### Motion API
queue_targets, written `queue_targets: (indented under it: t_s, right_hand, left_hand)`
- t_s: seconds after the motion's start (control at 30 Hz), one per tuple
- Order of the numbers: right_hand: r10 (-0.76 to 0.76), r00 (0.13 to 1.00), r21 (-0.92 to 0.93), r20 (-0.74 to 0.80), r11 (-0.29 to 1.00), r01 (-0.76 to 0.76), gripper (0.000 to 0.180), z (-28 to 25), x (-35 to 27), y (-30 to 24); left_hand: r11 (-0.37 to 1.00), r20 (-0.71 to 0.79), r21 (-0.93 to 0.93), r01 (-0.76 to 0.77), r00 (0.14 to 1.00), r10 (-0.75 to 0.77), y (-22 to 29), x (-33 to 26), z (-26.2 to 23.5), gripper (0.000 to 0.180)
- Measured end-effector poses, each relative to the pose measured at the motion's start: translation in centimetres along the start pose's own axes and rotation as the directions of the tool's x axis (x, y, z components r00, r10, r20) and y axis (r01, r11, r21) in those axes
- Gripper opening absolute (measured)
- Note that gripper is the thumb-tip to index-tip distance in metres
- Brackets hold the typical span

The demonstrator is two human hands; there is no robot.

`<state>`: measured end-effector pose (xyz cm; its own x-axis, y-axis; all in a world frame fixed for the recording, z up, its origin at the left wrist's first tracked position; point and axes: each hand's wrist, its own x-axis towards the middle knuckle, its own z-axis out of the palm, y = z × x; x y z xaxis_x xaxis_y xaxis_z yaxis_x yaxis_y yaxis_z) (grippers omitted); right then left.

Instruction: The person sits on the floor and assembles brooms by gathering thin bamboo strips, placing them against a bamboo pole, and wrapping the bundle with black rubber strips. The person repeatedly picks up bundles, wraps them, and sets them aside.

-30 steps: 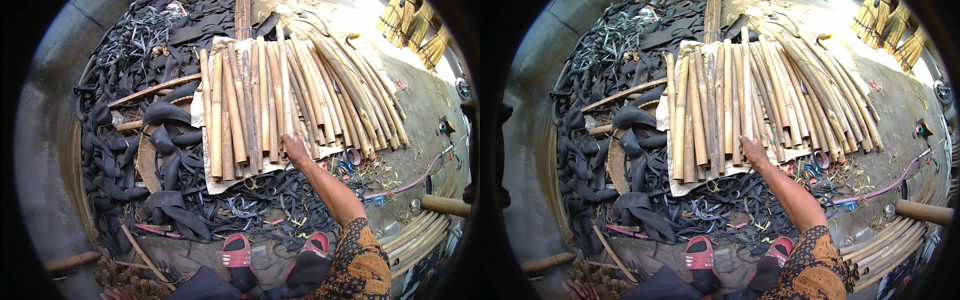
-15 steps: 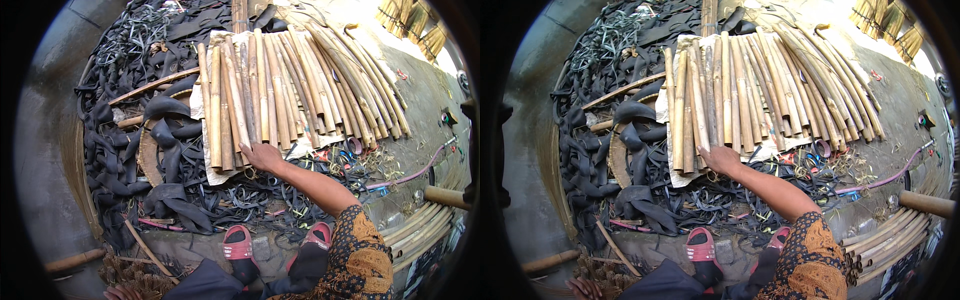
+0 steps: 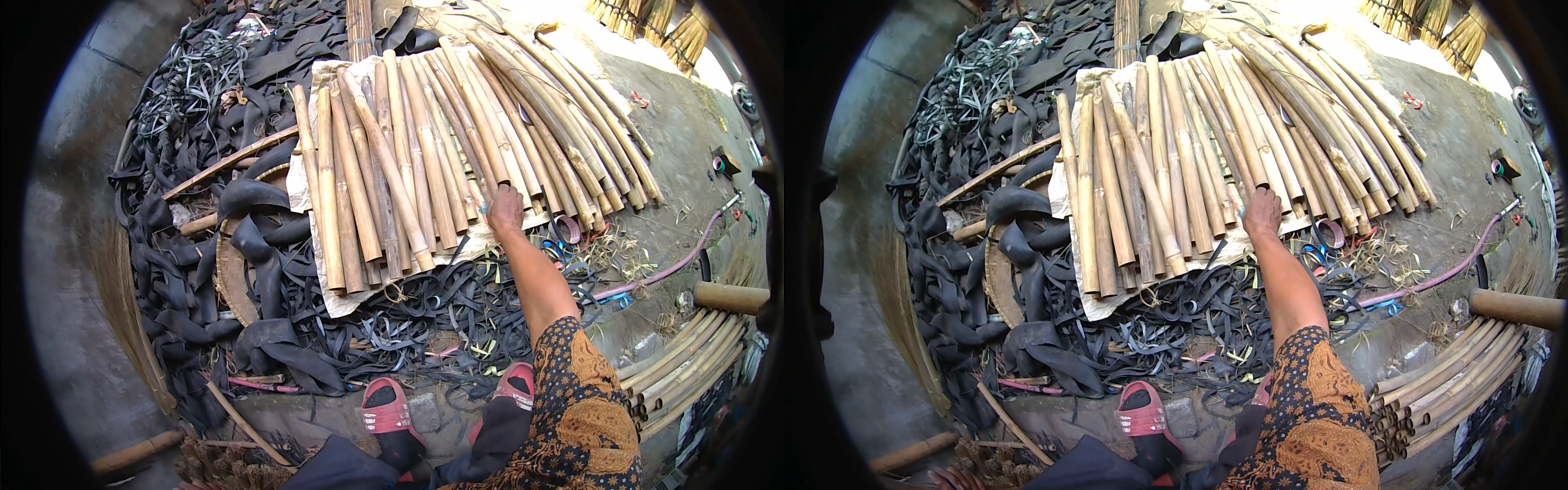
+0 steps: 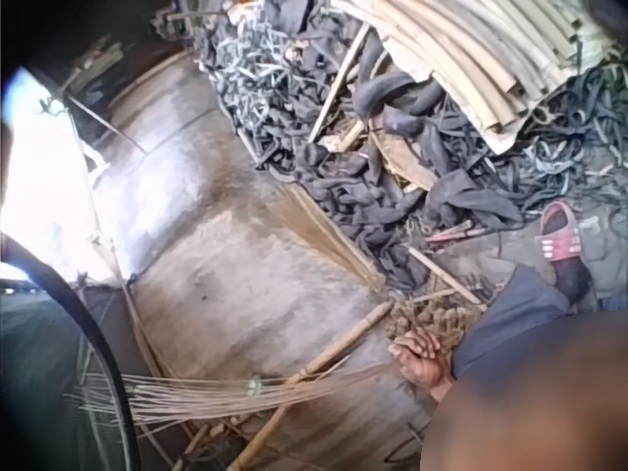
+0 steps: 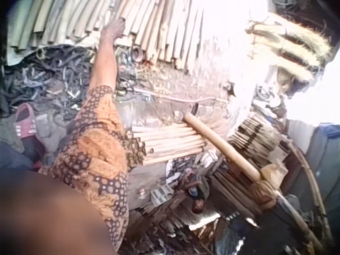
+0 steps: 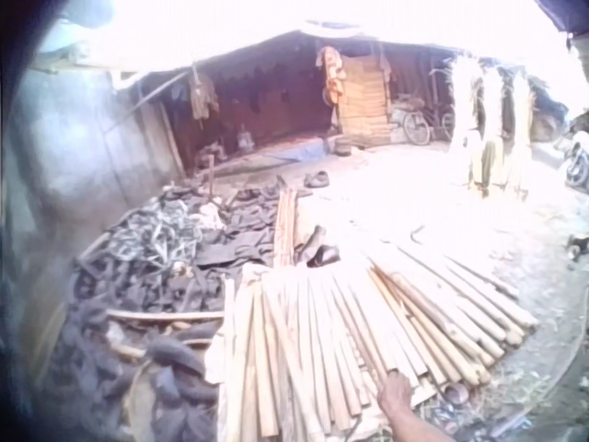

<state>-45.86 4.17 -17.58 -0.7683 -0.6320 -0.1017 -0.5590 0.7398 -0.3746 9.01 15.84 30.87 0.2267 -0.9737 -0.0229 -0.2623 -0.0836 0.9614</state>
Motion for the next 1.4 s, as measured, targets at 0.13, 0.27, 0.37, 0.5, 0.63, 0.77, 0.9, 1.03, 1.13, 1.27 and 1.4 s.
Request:
queue_targets:
  t_s: [0.13,0.27,0.37,0.5,0.63,0.77,0.9,1.03,1.13,1.27,1.4]
  right_hand:
    - [0.081,0.983,0.116,0.165,0.988,-0.101,0.047,1.1,0.2,-0.3]
    - [0.195,0.935,0.334,0.297,0.896,-0.293,0.054,-0.1,-0.3,-2.7]
    - [-0.015,0.963,0.554,0.268,0.821,-0.141,0.058,-2.1,-2.2,-4.6]
    - [-0.125,0.924,0.642,0.362,0.752,-0.15,0.039,-2.7,-7.7,-8.8]
    - [-0.239,0.891,0.664,0.386,0.743,-0.089,0.045,-1.5,-12.6,-11.9]
    - [-0.308,0.875,0.616,0.374,0.787,0.014,0.053,-0.5,-14.7,-13.1]
    - [-0.358,0.867,0.505,0.347,0.85,0.149,0.052,-0.9,-12.7,-11.6]
    - [-0.278,0.931,0.274,0.236,0.938,0.211,0.051,-1.5,-10.3,-9.1]
    - [-0.286,0.903,0.236,0.32,0.947,0.216,0.055,-1.4,-9.8,-8.2]
    - [-0.249,0.896,0.227,0.368,0.958,0.173,0.058,-0.4,-9.8,-8.8]
    - [-0.092,0.9,0.394,0.427,0.915,-0.093,0.061,0.2,-8.8,-10.0]
  left_hand:
    - [0.998,-0.035,0.058,0.018,0.999,-0.016,0.2,0.1,0.4,0.044]
    - [0.996,-0.029,0.091,-0.007,1.0,0.01,0.3,0.1,0.7,0.044]
    - [0.996,-0.009,0.091,-0.026,1.0,0.027,0.1,0.1,0.6,0.044]
    - [0.996,0.033,0.086,-0.025,0.999,0.022,-0.1,0.2,-0.1,0.044]
    - [0.996,0.033,0.078,-0.036,0.999,0.034,-0.2,0.0,-0.6,0.044]
    - [0.996,0.034,0.074,-0.043,0.999,0.041,-0.1,-0.4,-0.7,0.045]
    - [0.998,0.031,0.061,-0.022,0.999,0.02,-0.1,-0.4,-0.7,0.045]
    - [0.998,0.023,0.061,-0.016,1.0,0.015,-0.3,-0.4,-0.6,0.044]
    - [0.996,-0.001,0.084,0.004,1.0,-0.004,-0.4,-0.3,-0.3,0.044]
    - [0.991,-0.012,0.132,0.015,1.0,-0.014,-0.1,-0.4,0.2,0.045]
    - [0.988,0.013,0.154,-0.019,1.0,0.017,-0.1,-0.5,0.3,0.044]
